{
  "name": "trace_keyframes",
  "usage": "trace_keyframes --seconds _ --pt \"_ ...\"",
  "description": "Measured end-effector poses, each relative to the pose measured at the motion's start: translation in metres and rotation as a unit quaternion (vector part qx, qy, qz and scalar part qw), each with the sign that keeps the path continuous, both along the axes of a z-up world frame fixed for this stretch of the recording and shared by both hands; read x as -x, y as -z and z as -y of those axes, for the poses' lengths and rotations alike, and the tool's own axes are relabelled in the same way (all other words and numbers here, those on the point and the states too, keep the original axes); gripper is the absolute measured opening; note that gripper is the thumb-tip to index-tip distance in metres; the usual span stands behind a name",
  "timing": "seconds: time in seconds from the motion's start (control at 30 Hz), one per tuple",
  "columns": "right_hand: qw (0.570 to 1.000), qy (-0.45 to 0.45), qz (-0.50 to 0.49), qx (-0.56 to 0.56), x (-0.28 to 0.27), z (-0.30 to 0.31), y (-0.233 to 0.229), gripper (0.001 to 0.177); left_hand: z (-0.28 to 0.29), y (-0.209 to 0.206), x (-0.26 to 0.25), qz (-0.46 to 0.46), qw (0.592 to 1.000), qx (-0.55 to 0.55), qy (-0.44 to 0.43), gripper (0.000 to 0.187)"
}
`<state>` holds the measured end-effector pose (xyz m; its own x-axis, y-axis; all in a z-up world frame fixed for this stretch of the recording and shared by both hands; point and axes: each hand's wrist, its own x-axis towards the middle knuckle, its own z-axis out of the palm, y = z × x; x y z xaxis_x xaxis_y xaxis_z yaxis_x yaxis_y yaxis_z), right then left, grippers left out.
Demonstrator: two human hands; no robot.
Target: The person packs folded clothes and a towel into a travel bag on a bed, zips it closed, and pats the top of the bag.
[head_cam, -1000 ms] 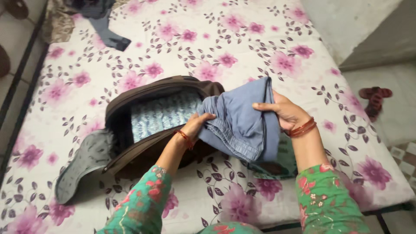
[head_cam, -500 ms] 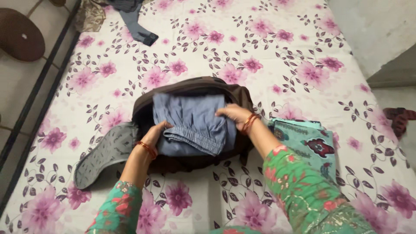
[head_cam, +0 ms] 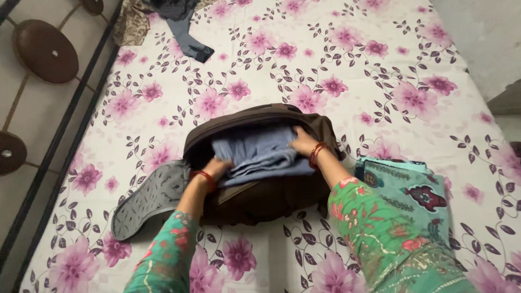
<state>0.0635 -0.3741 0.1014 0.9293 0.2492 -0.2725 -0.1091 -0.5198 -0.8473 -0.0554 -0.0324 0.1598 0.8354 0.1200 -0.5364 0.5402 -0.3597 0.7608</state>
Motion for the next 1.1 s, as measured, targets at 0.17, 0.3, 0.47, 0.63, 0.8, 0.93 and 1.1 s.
trace_keyframes --seconds 0.17,0.3,0.47,0.63,0.8,0.93,1.1 --pt "0.994 -0.061 -0.003 0.09 -0.016 0.001 -0.001 0.072 0.002 0.023 -0.013 0.078 0.994 -0.07 -0.005 0.112" --pt "0.977 -0.085 0.139 -0.135 -0.01 0.007 -0.009 0.034 0.011 0.015 -0.014 0.284 0.958 -0.027 0.037 0.126" --pt "0.974 -0.103 0.118 0.162 0.003 0.008 -0.004 0.026 0.022 0.031 -0.013 0.159 0.973 -0.165 0.011 0.136" --pt "0.98 -0.112 0.135 0.09 0.011 -0.001 -0.063 0.036 0.028 0.026 -0.011 0.353 0.928 -0.113 0.026 0.129" --pt "0.957 -0.109 0.182 0.196 0.037 0.001 -0.077 0.041 0.033 0.006 0.001 0.234 0.944 -0.215 0.088 0.082" --pt "0.899 -0.114 0.169 0.388 0.027 -0.017 -0.07 0.024 0.053 -0.029 0.006 0.255 0.877 -0.404 0.057 0.063" --pt "0.914 -0.242 0.094 0.313 0.026 -0.052 -0.16 0.056 0.079 -0.072 0.002 0.235 0.852 -0.409 0.227 0.05"
